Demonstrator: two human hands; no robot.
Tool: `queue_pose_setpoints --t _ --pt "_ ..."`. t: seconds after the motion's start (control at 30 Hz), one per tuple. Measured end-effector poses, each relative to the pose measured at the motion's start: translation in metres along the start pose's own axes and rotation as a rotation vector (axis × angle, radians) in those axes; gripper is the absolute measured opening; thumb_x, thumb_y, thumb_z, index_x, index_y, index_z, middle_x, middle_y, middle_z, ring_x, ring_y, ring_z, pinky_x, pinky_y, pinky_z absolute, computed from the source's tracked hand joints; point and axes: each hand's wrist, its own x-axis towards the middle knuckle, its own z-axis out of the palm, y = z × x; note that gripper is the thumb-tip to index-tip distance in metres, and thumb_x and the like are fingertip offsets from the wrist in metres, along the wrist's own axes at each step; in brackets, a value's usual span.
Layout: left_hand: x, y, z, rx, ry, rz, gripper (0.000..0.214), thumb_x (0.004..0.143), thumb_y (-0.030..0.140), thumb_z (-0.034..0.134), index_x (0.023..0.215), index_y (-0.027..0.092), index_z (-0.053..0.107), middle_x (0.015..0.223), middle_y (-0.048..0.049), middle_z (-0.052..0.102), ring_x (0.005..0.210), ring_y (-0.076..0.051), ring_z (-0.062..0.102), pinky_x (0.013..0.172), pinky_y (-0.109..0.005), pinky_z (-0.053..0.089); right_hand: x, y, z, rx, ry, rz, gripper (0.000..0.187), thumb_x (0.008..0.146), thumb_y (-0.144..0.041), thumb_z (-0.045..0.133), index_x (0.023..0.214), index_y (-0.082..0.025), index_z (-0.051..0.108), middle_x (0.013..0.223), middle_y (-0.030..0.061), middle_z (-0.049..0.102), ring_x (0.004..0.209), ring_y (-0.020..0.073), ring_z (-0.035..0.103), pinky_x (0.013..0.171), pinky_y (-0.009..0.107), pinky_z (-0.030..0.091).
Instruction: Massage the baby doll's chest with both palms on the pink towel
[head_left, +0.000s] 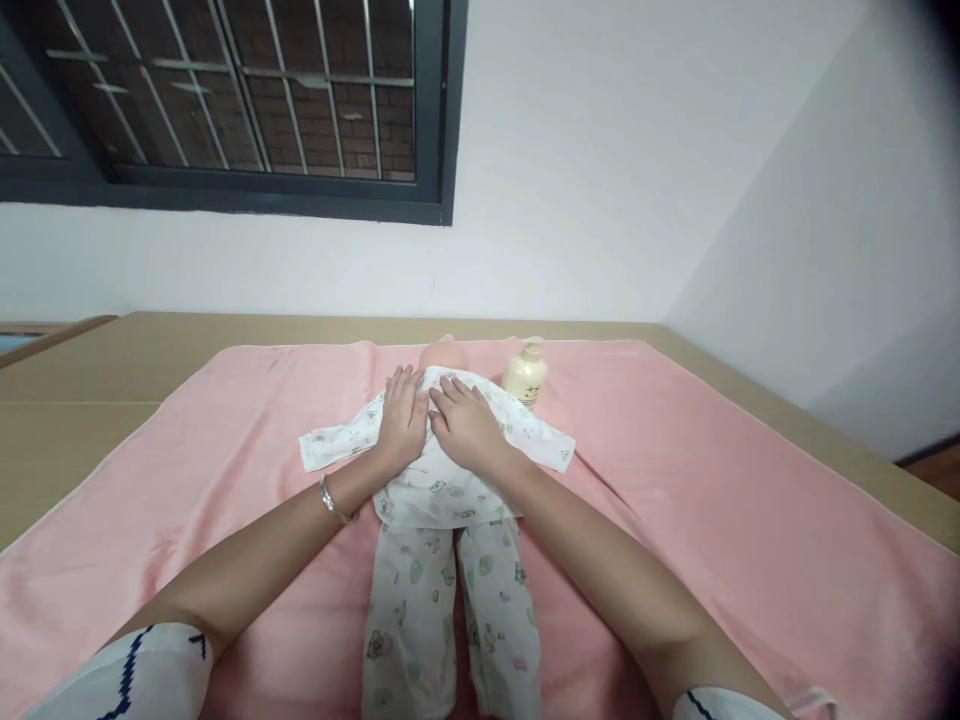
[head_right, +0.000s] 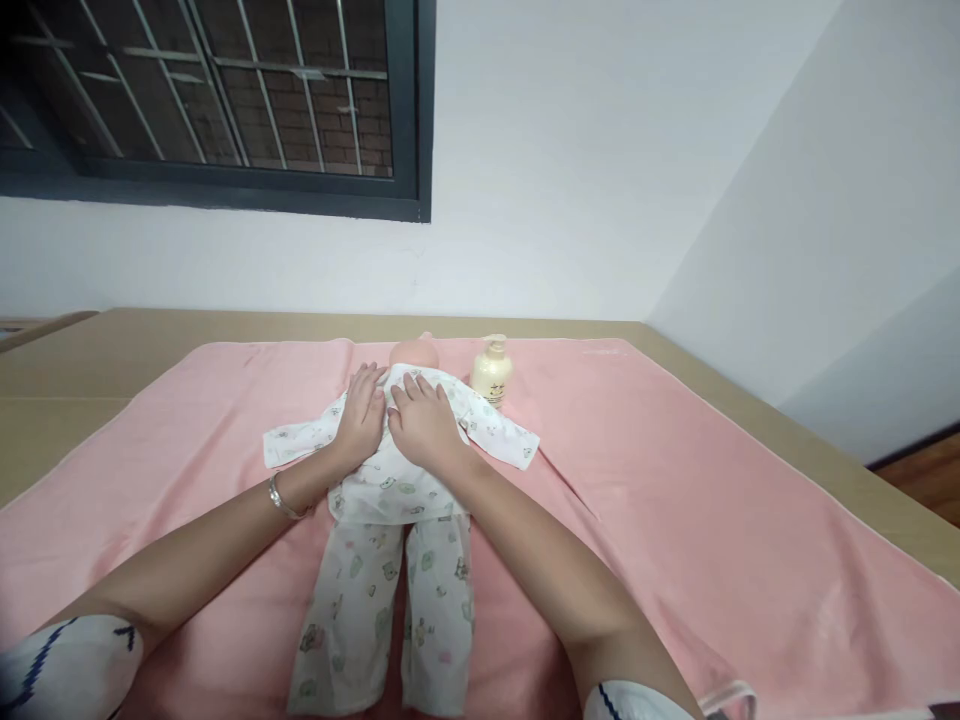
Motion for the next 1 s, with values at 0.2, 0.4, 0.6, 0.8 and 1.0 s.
queue_pose_setpoints --t 0.2,0.4,0.6,0.8,1.0 --pt "0.028 0.057 0.013 -0.415 -0.066 -0.094 0.059 0.101 0.057 0.023 0.138 0.020 0.049 0.156 -0.0113 0.041 0.148 -0.021 0.033 0.124 -0.044 0.025 0.013 0.039 -0.046 0.027 0.299 0.184 0.057 0.091 -0.017 0.038 0.147 -0.006 0.042 0.159 0.0172 0.032 0.149 0.0290 0.027 0.122 0.048 0.025" --pt "0.079 0.102 0.048 -0.969 -0.376 -0.618 0.080 0.096 0.061 -0.001 0.151 0.013 0.030 0.152 -0.0184 0.044 0.140 -0.022 0.047 0.115 -0.041 0.041 0.017 0.088 -0.056 -0.061 0.164 0.173 0.065 0.080 -0.006 0.044 0.145 0.004 0.040 0.156 0.0231 0.035 0.148 0.0308 0.027 0.122 0.047 0.024" --pt "0.094 0.114 0.062 -1.116 -0.366 -0.699 0.075 0.097 0.059 0.006 0.149 0.011 0.031 0.146 -0.0197 0.052 0.134 -0.023 0.054 0.110 -0.041 0.046 0.015 0.083 -0.064 -0.102 0.146 0.182 0.042 0.089 -0.009 0.039 0.125 -0.005 0.060 0.134 0.0209 0.060 0.134 0.0298 0.047 0.116 0.049 0.032" --pt "0.049 0.126 0.027 -1.179 -0.420 -0.759 0.060 0.099 0.052 0.015 0.136 0.017 0.047 0.144 -0.0136 0.054 0.134 -0.023 0.053 0.112 -0.039 0.045 0.009 0.058 -0.072 0.003 0.137 0.289 0.056 0.087 -0.010 0.040 0.142 -0.011 0.049 0.151 0.0150 0.047 0.147 0.0290 0.032 0.121 0.064 0.010" --pt "0.012 0.139 -0.036 -1.171 -0.561 -0.762 0.074 0.096 0.064 0.007 0.137 0.021 0.052 0.130 -0.0130 0.064 0.130 -0.029 0.056 0.112 -0.050 0.042 -0.021 -0.028 -0.054 0.164 0.192 -0.070 0.053 0.096 -0.023 0.035 0.147 -0.012 0.045 0.156 0.0130 0.039 0.151 0.0275 0.025 0.125 0.058 0.014"
